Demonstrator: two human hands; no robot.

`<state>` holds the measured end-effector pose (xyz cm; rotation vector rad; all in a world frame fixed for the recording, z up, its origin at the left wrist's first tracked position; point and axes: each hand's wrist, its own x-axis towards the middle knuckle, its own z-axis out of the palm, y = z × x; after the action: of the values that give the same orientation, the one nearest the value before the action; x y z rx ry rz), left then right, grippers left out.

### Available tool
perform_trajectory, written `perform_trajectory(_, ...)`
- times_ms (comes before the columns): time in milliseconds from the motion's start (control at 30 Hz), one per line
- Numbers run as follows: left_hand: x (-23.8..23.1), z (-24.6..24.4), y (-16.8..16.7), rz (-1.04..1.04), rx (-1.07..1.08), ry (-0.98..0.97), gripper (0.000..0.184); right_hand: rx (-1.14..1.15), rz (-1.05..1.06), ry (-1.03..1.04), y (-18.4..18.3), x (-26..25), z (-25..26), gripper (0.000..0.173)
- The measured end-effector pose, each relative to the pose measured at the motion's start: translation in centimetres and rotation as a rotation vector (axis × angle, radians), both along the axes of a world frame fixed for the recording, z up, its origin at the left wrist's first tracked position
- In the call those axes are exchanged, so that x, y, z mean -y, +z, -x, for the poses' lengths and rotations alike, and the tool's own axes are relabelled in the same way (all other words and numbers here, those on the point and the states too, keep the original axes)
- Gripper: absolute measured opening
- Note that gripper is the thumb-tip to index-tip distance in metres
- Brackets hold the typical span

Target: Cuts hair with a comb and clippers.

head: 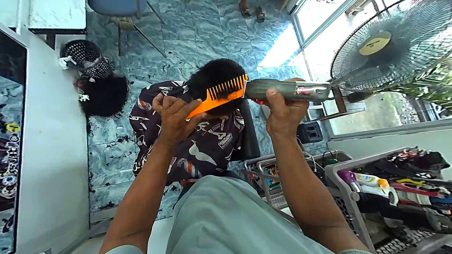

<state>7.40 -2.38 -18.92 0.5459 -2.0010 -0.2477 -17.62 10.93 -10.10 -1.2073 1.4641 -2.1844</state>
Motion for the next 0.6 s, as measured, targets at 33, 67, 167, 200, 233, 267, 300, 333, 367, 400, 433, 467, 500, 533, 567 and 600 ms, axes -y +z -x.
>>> perform_trajectory(33,0.0,0.0,0.0,0.002,-0.002,-0.002,0.034,-0.025,0.0,-0.004,0.2,0.2,-0.3,0.041)
perform_trajectory(67,0.1,-0.1,0.1,0.002,-0.002,-0.002,0.033,-0.055,-0.006,-0.001,0.4,0.4,-0.6,0.041)
perform_trajectory(167,0.1,-0.2,0.3,0.002,-0.001,-0.001,0.033,-0.107,0.005,0.041,1.0,1.0,-1.6,0.042)
perform_trajectory(200,0.2,-0.1,0.3,0.005,-0.003,-0.003,0.033,-0.13,0.015,0.06,1.1,1.3,-2.0,0.042)
perform_trajectory(233,0.2,-0.1,0.4,0.012,-0.005,-0.001,0.032,-0.155,0.019,0.073,1.3,1.5,-2.4,0.042)
perform_trajectory(267,0.2,-0.1,0.4,0.018,-0.006,-0.003,0.032,-0.178,0.012,0.077,1.5,1.7,-2.8,0.042)
perform_trajectory(300,0.2,-0.1,0.4,0.023,-0.009,-0.008,0.032,-0.203,-0.005,0.078,1.7,1.9,-3.4,0.042)
perform_trajectory(333,0.2,-0.1,0.4,0.027,-0.009,-0.009,0.033,-0.239,-0.029,0.081,1.8,2.1,-3.9,0.043)
perform_trajectory(367,0.2,-0.1,0.4,0.027,-0.007,-0.008,0.033,-0.281,-0.051,0.087,1.8,2.3,-4.3,0.044)
perform_trajectory(400,0.3,-0.1,0.3,0.015,-0.002,0.005,0.034,-0.318,-0.066,0.103,1.7,2.5,-4.7,0.044)
perform_trajectory(433,0.4,-0.1,0.2,-0.022,0.005,0.04,0.034,-0.34,-0.084,0.13,1.6,2.5,-5.0,0.045)
perform_trajectory(467,0.5,-0.1,0.4,-0.104,0.008,0.089,0.033,-0.344,-0.103,0.153,1.5,2.0,-5.2,0.046)
perform_trajectory(500,0.7,-0.1,1.0,-0.234,-0.007,0.13,0.03,-0.33,-0.121,0.151,1.4,1.1,-5.1,0.046)
perform_trajectory(533,0.7,0.1,2.1,-0.377,-0.05,0.134,0.029,-0.285,-0.142,0.125,1.3,-0.1,-4.6,0.045)
perform_trajectory(567,0.5,0.5,3.3,-0.475,-0.072,0.103,0.034,-0.186,-0.141,0.08,1.0,-1.3,-3.7,0.043)
perform_trajectory(600,0.1,0.7,4.2,-0.541,-0.07,0.02,0.039,-0.056,-0.141,0.025,0.6,-2.3,-2.7,0.042)
